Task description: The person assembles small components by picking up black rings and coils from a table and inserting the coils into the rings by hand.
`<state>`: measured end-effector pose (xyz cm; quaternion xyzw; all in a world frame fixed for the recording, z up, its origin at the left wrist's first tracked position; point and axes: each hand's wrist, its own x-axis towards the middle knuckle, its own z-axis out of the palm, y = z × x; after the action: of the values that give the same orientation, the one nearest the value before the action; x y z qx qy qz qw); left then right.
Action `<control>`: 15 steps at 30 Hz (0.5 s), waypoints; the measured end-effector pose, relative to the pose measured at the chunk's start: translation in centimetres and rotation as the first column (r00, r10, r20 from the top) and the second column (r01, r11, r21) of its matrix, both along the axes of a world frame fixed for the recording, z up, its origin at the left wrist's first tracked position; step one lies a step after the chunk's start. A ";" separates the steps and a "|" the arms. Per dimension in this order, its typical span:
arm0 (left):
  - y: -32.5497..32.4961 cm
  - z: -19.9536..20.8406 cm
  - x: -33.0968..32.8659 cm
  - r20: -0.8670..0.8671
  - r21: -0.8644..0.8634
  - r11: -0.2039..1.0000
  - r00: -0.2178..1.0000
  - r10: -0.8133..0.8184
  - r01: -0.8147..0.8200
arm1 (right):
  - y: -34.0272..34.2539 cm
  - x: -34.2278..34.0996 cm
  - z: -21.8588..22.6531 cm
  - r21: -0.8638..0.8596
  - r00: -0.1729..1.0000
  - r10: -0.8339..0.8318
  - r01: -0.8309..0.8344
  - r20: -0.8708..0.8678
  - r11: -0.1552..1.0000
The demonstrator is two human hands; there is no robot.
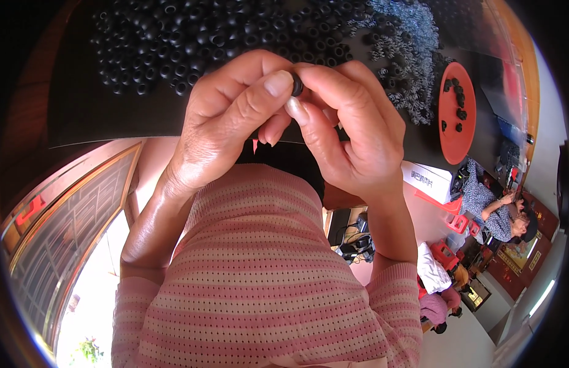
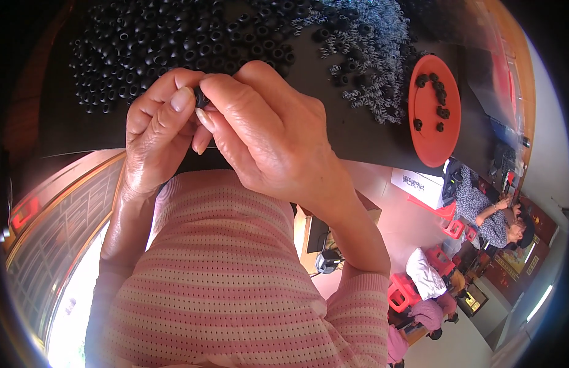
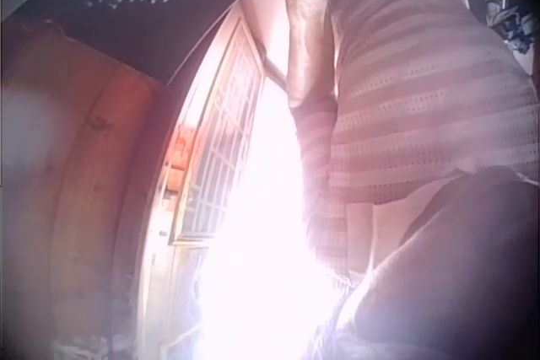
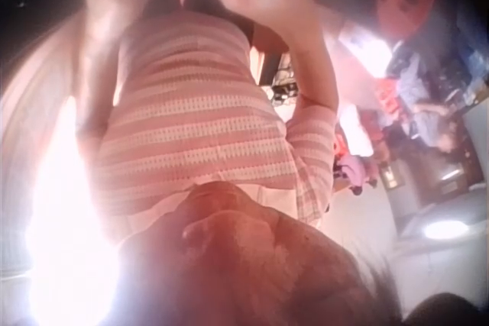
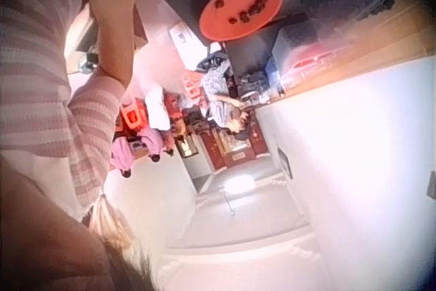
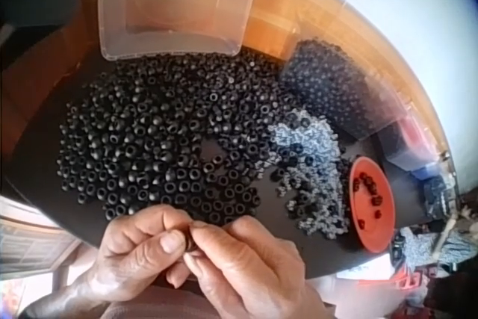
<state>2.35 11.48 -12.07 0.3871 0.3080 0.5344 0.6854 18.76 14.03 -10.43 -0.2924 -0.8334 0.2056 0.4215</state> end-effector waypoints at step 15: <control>-0.1 -0.1 0.2 -0.015 0.016 1.000 1.000 0.010 -0.010 | -0.4 0.4 0.5 -0.025 0.999 -0.019 0.020 0.046 0.999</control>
<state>2.50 11.35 -12.19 0.3950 0.3109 0.5373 0.6772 19.20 13.67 -9.89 -0.3106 -0.8371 0.2054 0.4007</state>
